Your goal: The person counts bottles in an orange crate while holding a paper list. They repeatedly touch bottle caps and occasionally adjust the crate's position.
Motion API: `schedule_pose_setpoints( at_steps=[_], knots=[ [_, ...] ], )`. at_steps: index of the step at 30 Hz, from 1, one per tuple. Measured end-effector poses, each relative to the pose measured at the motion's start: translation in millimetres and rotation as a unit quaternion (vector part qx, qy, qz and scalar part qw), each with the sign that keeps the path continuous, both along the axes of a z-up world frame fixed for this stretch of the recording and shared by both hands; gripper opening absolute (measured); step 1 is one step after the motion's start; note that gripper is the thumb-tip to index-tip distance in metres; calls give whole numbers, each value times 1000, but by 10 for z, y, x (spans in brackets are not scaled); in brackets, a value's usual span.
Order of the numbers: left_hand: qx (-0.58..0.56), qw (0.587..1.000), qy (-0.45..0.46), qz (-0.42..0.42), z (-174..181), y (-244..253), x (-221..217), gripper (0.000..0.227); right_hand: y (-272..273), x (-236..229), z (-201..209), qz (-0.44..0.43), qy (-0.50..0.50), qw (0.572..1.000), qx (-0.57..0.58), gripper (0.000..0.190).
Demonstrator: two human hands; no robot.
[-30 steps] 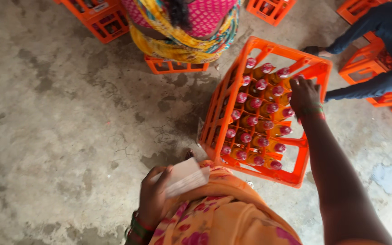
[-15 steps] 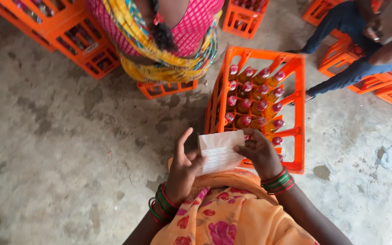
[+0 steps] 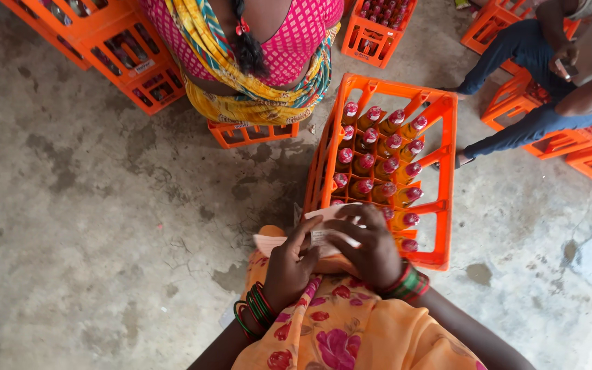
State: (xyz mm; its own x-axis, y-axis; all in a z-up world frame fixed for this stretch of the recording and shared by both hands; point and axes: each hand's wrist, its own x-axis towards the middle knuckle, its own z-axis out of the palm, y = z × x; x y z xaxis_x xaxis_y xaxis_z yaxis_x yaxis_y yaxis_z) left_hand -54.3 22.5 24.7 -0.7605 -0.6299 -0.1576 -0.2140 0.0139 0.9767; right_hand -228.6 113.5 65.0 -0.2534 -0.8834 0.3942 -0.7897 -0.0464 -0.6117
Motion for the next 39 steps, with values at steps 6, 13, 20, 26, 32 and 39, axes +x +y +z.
schedule_pose_setpoints(
  at_steps=[6, 13, 20, 26, 32, 39],
  knots=[
    [-79, 996, -2, 28, -127, 221, -174, 56, -28, -157, 33, 91, 88, 990, -56, 30],
    [254, 955, 86, 124, -410, 475, -353, 51, 153, -662, -424, 174, 74, 978, -89, 27],
    [110, 968, -74, 211, -247, 716, -172, 52, -358, -1994, -1696, 3, -88, 996, 29, 15],
    [82, 925, -231, 289, -217, 1026, -167, 56, -1034, -2386, -2533, 118, 171, 966, 156, 47],
    [198, 886, -74, 414, -326, 1239, -113, 57, -1295, -2539, -2785, 212, 180, 954, 108, 55],
    [242, 861, -92, 438, -672, 1365, -27, 59, -1353, -2474, -2712, 177, 86, 922, 334, 53]
  ],
)
